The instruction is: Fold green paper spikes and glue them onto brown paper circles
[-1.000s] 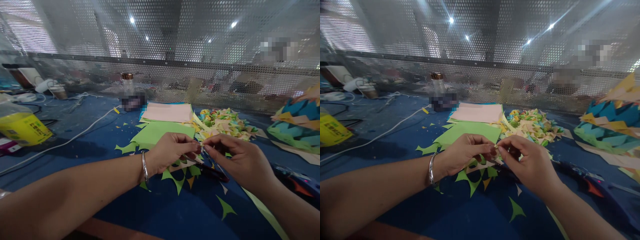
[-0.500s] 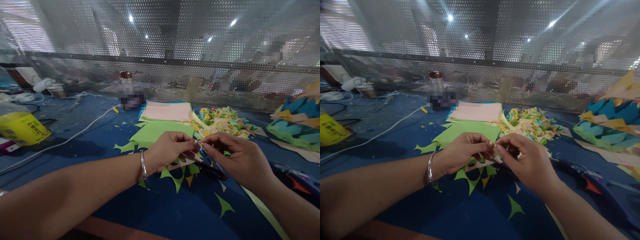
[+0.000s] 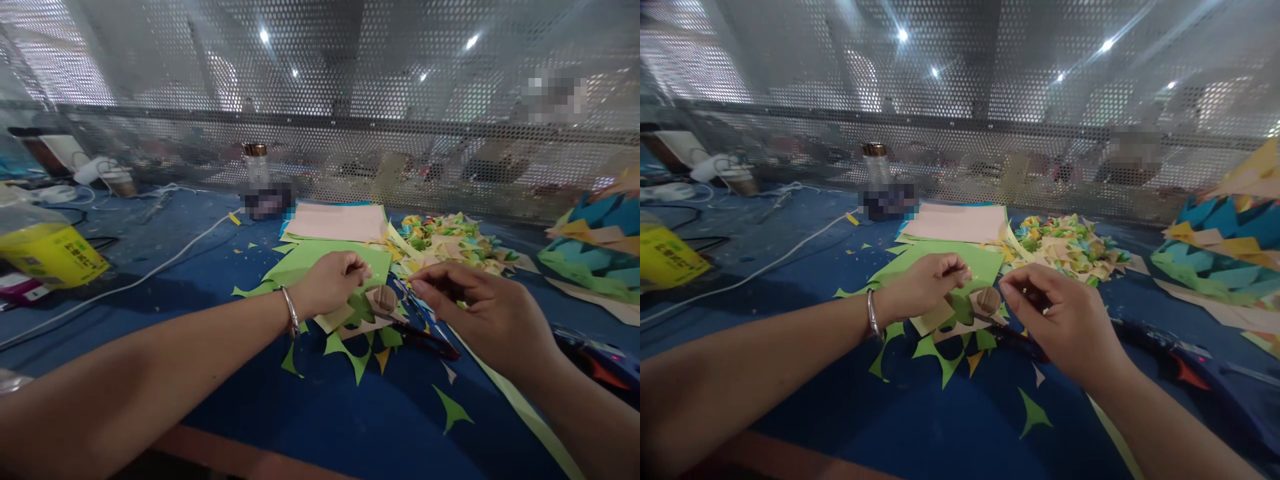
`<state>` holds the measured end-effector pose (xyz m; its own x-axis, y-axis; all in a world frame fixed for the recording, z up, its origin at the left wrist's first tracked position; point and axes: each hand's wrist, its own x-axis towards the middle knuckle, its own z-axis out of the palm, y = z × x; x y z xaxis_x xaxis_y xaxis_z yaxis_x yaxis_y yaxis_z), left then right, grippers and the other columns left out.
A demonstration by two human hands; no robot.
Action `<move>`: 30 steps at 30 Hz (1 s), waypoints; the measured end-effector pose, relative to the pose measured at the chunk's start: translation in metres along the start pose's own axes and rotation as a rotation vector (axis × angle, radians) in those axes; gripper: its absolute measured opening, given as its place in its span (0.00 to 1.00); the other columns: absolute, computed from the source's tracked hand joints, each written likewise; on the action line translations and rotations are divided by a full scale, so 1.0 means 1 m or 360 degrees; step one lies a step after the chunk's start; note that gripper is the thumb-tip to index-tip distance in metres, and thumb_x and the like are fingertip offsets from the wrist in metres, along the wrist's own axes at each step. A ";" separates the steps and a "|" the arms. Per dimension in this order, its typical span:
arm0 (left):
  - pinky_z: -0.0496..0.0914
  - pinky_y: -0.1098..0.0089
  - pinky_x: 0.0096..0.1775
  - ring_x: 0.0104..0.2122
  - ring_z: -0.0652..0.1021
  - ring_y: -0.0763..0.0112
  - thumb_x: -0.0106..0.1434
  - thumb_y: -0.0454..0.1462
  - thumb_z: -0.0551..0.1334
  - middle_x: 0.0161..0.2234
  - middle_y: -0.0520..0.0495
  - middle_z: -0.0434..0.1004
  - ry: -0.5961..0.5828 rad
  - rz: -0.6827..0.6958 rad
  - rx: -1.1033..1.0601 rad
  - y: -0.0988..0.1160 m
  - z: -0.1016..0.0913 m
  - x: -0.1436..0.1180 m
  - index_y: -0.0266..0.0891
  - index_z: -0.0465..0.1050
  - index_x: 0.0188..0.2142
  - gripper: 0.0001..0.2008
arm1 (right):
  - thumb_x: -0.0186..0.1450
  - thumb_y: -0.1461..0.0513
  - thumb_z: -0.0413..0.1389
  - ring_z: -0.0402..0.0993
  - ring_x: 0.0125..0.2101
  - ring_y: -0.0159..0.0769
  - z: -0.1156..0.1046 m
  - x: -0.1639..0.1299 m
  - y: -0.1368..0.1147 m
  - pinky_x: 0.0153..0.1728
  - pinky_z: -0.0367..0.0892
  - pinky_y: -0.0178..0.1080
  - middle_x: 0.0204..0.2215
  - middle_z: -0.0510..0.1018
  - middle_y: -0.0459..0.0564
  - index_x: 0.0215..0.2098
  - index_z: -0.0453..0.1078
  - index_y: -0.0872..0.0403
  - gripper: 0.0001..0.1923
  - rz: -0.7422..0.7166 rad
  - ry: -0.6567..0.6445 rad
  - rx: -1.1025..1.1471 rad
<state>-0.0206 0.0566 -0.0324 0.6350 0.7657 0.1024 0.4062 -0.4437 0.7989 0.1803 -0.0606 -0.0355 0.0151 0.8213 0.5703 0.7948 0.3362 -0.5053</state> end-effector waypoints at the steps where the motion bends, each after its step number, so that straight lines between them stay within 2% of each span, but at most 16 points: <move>1: 0.64 0.70 0.32 0.29 0.74 0.70 0.67 0.39 0.59 0.29 0.49 0.77 -0.0006 0.0013 0.0047 -0.004 -0.002 0.003 0.39 0.72 0.32 0.08 | 0.72 0.55 0.58 0.78 0.27 0.37 -0.001 0.000 0.001 0.27 0.72 0.36 0.33 0.84 0.49 0.37 0.79 0.48 0.09 -0.0017 -0.0005 -0.0010; 6: 0.64 0.68 0.33 0.29 0.76 0.67 0.64 0.39 0.60 0.30 0.45 0.81 0.0013 0.0055 0.0384 -0.016 -0.009 0.012 0.38 0.75 0.30 0.09 | 0.73 0.54 0.58 0.79 0.27 0.38 -0.002 0.000 0.002 0.26 0.72 0.37 0.33 0.85 0.49 0.38 0.79 0.48 0.10 -0.0008 -0.0038 -0.0014; 11: 0.64 0.67 0.35 0.34 0.77 0.64 0.63 0.36 0.61 0.36 0.43 0.82 0.0111 0.0066 0.0458 -0.016 -0.016 0.015 0.38 0.75 0.34 0.05 | 0.73 0.53 0.58 0.76 0.25 0.36 -0.001 -0.001 0.002 0.26 0.71 0.36 0.31 0.83 0.49 0.38 0.79 0.49 0.11 0.0053 -0.0029 0.0032; 16: 0.58 0.67 0.32 0.26 0.69 0.69 0.70 0.41 0.58 0.25 0.50 0.72 0.0319 0.0237 0.0507 -0.011 -0.017 0.012 0.42 0.65 0.27 0.14 | 0.74 0.52 0.56 0.72 0.24 0.35 -0.004 0.002 0.006 0.23 0.67 0.35 0.27 0.80 0.47 0.37 0.79 0.49 0.14 0.0047 -0.0216 -0.0008; 18: 0.60 0.67 0.33 0.28 0.69 0.69 0.69 0.40 0.59 0.27 0.50 0.73 0.0341 0.0369 0.0457 -0.006 -0.016 0.008 0.41 0.66 0.28 0.13 | 0.73 0.52 0.56 0.72 0.23 0.35 -0.004 0.004 0.006 0.22 0.65 0.35 0.27 0.80 0.47 0.37 0.78 0.50 0.14 0.0057 -0.0266 -0.0040; 21: 0.64 0.66 0.39 0.36 0.74 0.65 0.66 0.37 0.62 0.35 0.46 0.78 0.0184 0.0584 0.0426 0.003 -0.012 -0.004 0.39 0.73 0.33 0.06 | 0.72 0.52 0.55 0.69 0.20 0.34 -0.004 0.005 0.004 0.20 0.61 0.35 0.24 0.79 0.47 0.34 0.78 0.51 0.15 0.0092 -0.0402 -0.0084; 23: 0.65 0.64 0.40 0.38 0.74 0.61 0.67 0.44 0.64 0.34 0.45 0.77 -0.0037 0.0638 0.0512 0.009 -0.006 -0.013 0.39 0.78 0.33 0.11 | 0.72 0.52 0.54 0.69 0.20 0.34 -0.004 0.006 0.003 0.20 0.61 0.35 0.24 0.78 0.47 0.33 0.77 0.51 0.17 0.0099 -0.0512 -0.0074; 25: 0.66 0.62 0.40 0.39 0.75 0.57 0.62 0.46 0.69 0.34 0.44 0.76 -0.0246 0.0686 0.0621 0.012 0.001 -0.021 0.39 0.81 0.38 0.12 | 0.72 0.52 0.53 0.70 0.22 0.35 -0.004 0.007 0.004 0.21 0.63 0.35 0.24 0.79 0.47 0.32 0.77 0.51 0.17 0.0089 -0.0559 -0.0057; 27: 0.67 0.61 0.43 0.41 0.75 0.57 0.60 0.41 0.70 0.36 0.44 0.77 -0.0349 0.0763 0.0620 0.014 0.006 -0.027 0.39 0.81 0.38 0.09 | 0.71 0.53 0.54 0.71 0.23 0.35 -0.005 0.008 0.005 0.22 0.63 0.35 0.25 0.79 0.47 0.33 0.77 0.51 0.16 0.0073 -0.0572 -0.0061; 30: 0.68 0.61 0.49 0.43 0.77 0.60 0.61 0.33 0.66 0.38 0.44 0.79 -0.0405 0.0786 0.0362 0.015 0.008 -0.029 0.40 0.79 0.33 0.02 | 0.70 0.54 0.55 0.70 0.22 0.35 -0.006 0.009 0.005 0.22 0.63 0.35 0.24 0.80 0.47 0.33 0.78 0.51 0.14 0.0061 -0.0585 -0.0055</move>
<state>-0.0275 0.0235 -0.0279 0.9103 0.3204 0.2621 0.1353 -0.8287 0.5432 0.1880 -0.0537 -0.0291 -0.1691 0.9458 0.2774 0.8180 0.2917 -0.4958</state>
